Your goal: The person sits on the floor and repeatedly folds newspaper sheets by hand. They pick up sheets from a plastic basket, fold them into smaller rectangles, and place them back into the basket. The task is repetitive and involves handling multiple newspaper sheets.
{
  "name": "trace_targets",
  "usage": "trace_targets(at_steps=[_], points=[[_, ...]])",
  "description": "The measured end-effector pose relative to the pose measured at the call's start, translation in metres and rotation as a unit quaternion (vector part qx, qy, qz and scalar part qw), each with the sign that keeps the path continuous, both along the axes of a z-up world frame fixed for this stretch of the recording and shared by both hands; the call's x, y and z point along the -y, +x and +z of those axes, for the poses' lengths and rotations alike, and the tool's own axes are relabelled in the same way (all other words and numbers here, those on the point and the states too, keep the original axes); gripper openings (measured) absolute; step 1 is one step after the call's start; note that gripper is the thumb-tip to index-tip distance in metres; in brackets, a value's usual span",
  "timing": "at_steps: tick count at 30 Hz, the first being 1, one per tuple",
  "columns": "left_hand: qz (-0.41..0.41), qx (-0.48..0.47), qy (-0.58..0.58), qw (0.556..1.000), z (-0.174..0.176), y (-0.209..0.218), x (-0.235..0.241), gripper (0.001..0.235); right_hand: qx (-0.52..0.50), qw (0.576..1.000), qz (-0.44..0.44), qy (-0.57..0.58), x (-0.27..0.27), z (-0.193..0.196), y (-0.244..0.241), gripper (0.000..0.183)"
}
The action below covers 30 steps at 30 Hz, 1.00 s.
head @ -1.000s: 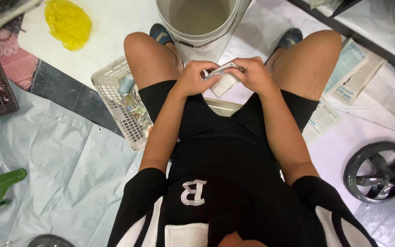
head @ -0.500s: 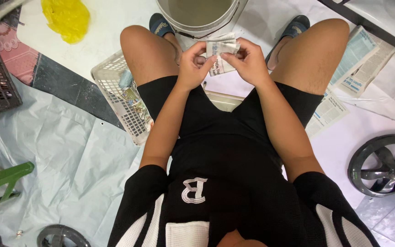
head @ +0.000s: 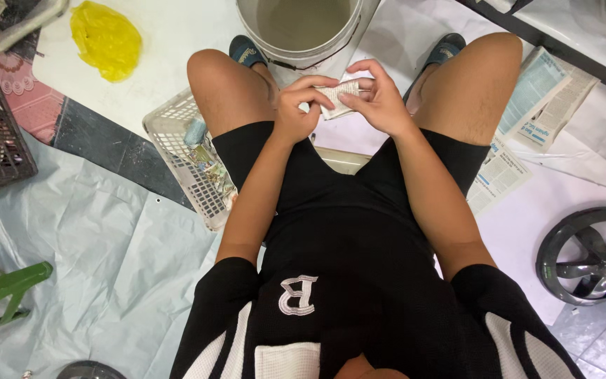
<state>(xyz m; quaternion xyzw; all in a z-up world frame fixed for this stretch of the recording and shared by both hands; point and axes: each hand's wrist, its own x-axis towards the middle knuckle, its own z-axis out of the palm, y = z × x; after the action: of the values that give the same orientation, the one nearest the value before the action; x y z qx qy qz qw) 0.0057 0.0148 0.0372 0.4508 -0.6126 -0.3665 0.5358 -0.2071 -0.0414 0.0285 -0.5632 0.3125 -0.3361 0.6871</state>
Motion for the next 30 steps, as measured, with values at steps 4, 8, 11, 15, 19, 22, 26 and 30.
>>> trace_targets(at_steps=[4,8,11,15,19,22,26,30], points=[[-0.036,-0.222,0.122,0.967,0.004,0.001,-0.004,0.035,0.036,0.997,-0.074,0.007,-0.003,0.004,0.001,0.050],[0.035,-0.116,0.145,0.982,-0.005,-0.006,0.001,0.028,-0.023,0.989,-0.124,-0.083,-0.007,0.016,0.003,0.046],[0.051,-0.143,0.182,0.972,-0.007,-0.012,0.006,0.020,-0.088,0.974,-0.129,-0.165,-0.009,0.029,0.000,0.035],[0.015,-0.093,0.118,0.988,0.016,-0.013,0.021,0.015,-0.166,0.965,-0.150,-0.134,-0.009,0.043,-0.012,0.020],[-0.016,0.006,0.062,0.998,0.050,-0.025,0.051,0.012,-0.083,0.969,-0.207,-0.107,0.006,0.037,-0.028,0.017],[-0.027,0.053,-0.009,0.998,0.056,-0.051,0.094,0.013,0.019,0.974,-0.220,-0.039,0.028,0.025,-0.047,0.013],[-0.045,0.095,0.034,0.994,0.046,-0.074,0.125,0.032,-0.002,0.960,-0.267,-0.080,0.059,0.009,-0.080,0.020],[-0.066,0.087,0.069,0.992,0.027,-0.083,0.132,0.064,-0.022,0.936,-0.346,-0.051,0.120,-0.025,-0.125,0.025]])
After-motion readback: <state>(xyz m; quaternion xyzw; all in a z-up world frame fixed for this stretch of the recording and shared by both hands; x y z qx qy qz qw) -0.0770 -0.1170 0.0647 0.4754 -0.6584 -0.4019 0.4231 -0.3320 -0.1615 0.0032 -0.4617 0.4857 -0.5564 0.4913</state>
